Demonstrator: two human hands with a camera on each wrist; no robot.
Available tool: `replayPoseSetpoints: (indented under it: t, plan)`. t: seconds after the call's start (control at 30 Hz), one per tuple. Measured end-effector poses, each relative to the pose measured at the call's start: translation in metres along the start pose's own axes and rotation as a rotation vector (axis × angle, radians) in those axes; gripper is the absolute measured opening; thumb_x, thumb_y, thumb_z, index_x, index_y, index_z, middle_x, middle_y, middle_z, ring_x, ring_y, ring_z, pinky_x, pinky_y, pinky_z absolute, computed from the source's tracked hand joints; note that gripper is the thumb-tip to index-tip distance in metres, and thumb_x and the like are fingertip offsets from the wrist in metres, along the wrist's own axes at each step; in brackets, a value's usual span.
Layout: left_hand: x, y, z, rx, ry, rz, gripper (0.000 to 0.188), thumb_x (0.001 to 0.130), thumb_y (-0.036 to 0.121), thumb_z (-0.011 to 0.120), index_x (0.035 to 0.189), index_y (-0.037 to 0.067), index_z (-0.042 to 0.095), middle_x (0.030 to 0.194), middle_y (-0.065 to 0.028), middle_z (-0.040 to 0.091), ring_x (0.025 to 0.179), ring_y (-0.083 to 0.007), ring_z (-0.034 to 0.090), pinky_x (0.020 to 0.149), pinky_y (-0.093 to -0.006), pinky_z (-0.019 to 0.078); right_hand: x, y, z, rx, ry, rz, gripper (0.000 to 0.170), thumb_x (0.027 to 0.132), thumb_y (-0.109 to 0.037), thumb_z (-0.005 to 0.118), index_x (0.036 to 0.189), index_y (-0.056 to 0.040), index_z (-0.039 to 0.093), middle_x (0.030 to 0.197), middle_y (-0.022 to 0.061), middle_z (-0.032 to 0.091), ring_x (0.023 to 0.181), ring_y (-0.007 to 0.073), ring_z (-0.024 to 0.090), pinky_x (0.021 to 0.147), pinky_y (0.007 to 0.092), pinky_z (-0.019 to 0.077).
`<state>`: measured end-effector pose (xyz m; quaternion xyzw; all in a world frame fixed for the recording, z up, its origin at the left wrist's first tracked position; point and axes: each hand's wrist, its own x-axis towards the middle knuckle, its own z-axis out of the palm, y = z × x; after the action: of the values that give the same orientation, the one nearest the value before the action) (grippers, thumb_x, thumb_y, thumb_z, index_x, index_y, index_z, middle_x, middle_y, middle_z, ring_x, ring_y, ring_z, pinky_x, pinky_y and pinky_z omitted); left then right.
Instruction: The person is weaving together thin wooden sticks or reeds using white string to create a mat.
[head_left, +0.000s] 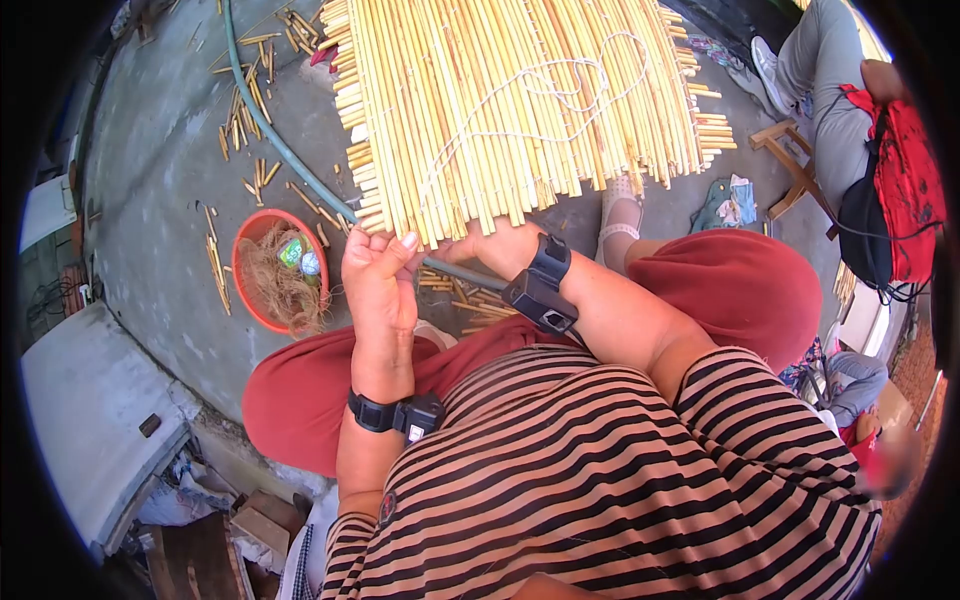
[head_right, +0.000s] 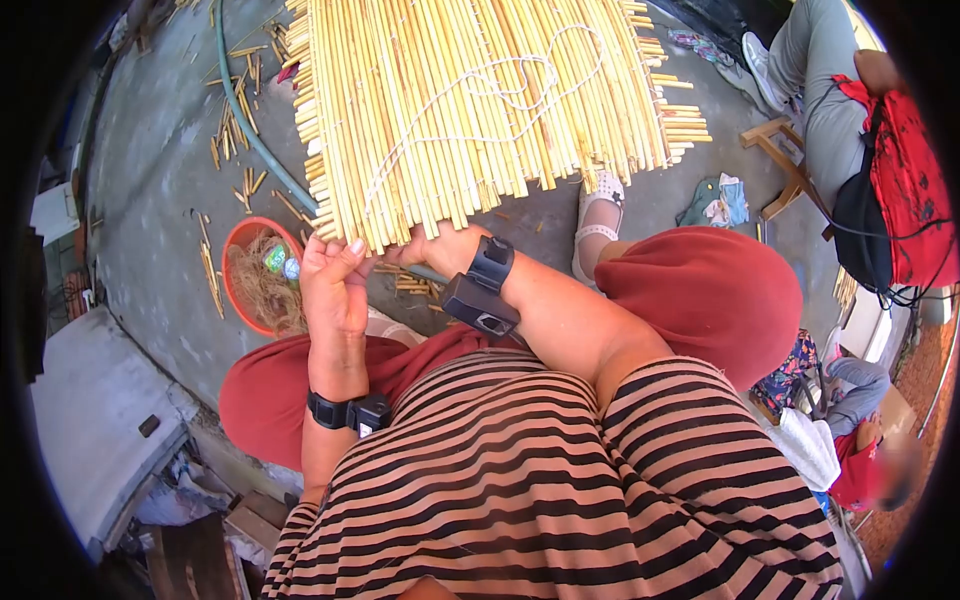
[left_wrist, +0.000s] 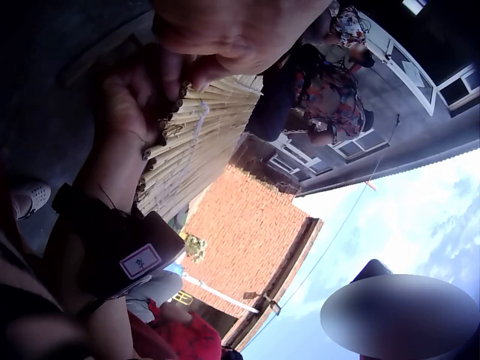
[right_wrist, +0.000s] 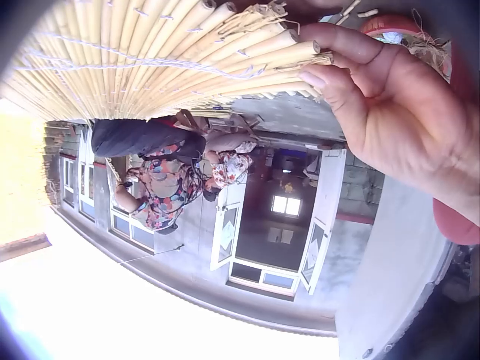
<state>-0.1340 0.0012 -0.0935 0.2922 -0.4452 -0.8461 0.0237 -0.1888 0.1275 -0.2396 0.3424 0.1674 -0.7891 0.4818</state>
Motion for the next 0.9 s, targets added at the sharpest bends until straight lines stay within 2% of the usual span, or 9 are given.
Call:
replayPoseSetpoints:
  t: [0.27,0.37,0.4,0.47,0.57,0.67,0.7,0.8,0.9]
  plan:
    - [-0.003,0.003,0.007,-0.007,-0.129,0.011,0.043,0.080,-0.009,0.060,0.119,0.000,0.046,0.112,-0.0135,0.061,0.099,-0.0226,0.062,0.084,-0.0353,0.0542,0.022,0.008,-0.017,-0.074,0.135,-0.021,0.033,0.092,-0.041,0.050,0.077,-0.0125,0.056,0.058,0.0014,0.052,0.041,0.0079,0.036,0.034,0.0202,0.0234]
    - [-0.005,0.018,0.019,-0.051,-0.032,0.019,0.037,0.079,-0.011,0.060,0.111,0.001,0.049,0.103,-0.0109,0.063,0.089,-0.0183,0.064,0.078,-0.0310,0.0556,0.028,0.001,-0.027,-0.111,0.188,0.023,0.033,0.092,-0.041,0.051,0.076,-0.0126,0.056,0.057,0.0013,0.051,0.040,0.0077,0.035,0.035,0.0203,0.0228]
    - [0.001,0.018,0.007,-0.025,0.056,0.058,0.034,0.080,-0.010,0.060,0.109,0.002,0.049,0.100,-0.0106,0.064,0.086,-0.0181,0.065,0.075,-0.0309,0.0566,0.036,-0.008,-0.045,0.009,0.089,0.109,0.034,0.093,-0.040,0.049,0.075,-0.0122,0.055,0.057,0.0005,0.050,0.040,0.0070,0.035,0.035,0.0203,0.0234]
    - [0.006,0.019,0.003,-0.018,0.021,0.081,0.033,0.080,-0.010,0.061,0.108,0.002,0.049,0.098,-0.0102,0.064,0.087,-0.0180,0.065,0.073,-0.0312,0.0571,0.013,-0.024,-0.016,-0.117,0.419,0.086,0.033,0.094,-0.039,0.048,0.074,-0.0129,0.054,0.057,-0.0002,0.050,0.039,0.0070,0.034,0.035,0.0205,0.0231]
    - [0.007,0.009,0.004,-0.081,-0.013,0.065,0.035,0.079,-0.010,0.062,0.109,0.003,0.050,0.099,-0.0105,0.064,0.086,-0.0188,0.065,0.071,-0.0320,0.0572,-0.027,-0.033,-0.010,-0.344,0.285,-0.286,0.028,0.097,-0.033,0.043,0.084,-0.0124,0.056,0.066,0.0005,0.054,0.050,0.0074,0.043,0.042,0.0202,0.0314]
    - [0.006,0.005,0.002,-0.076,-0.012,0.070,0.037,0.079,-0.010,0.060,0.111,0.003,0.048,0.099,-0.0104,0.064,0.086,-0.0194,0.065,0.071,-0.0331,0.0573,-0.055,-0.031,-0.005,-0.717,0.297,-0.449,0.025,0.097,-0.030,0.042,0.089,-0.0106,0.056,0.072,0.0022,0.057,0.055,0.0080,0.045,0.047,0.0216,0.0368]
    - [0.005,0.002,0.001,-0.040,0.026,0.088,0.046,0.080,-0.011,0.058,0.122,0.003,0.044,0.100,-0.0109,0.063,0.089,-0.0201,0.065,0.072,-0.0323,0.0565,-0.058,-0.032,-0.013,-0.827,0.332,-0.432,0.021,0.094,-0.026,0.048,0.101,-0.0086,0.058,0.081,0.0048,0.062,0.059,0.0098,0.048,0.052,0.0237,0.0415]
    - [-0.003,0.005,0.007,0.035,0.038,0.161,0.060,0.080,-0.011,0.058,0.134,0.002,0.036,0.100,-0.0117,0.062,0.090,-0.0199,0.065,0.070,-0.0320,0.0561,-0.100,-0.020,0.000,-1.039,0.005,-0.443,0.032,0.090,-0.024,0.056,0.118,-0.0078,0.055,0.099,0.0082,0.062,0.077,0.0146,0.055,0.065,0.0274,0.0478]
    - [-0.006,0.003,0.000,0.151,-0.041,0.194,0.073,0.079,-0.006,0.062,0.143,0.007,0.028,0.105,-0.0131,0.062,0.088,-0.0176,0.063,0.068,-0.0281,0.0536,-0.132,0.005,0.035,-0.657,-0.353,-0.478,0.052,0.087,-0.024,0.061,0.133,-0.0079,0.042,0.118,0.0099,0.058,0.104,0.0236,0.058,0.083,0.0365,0.0495]
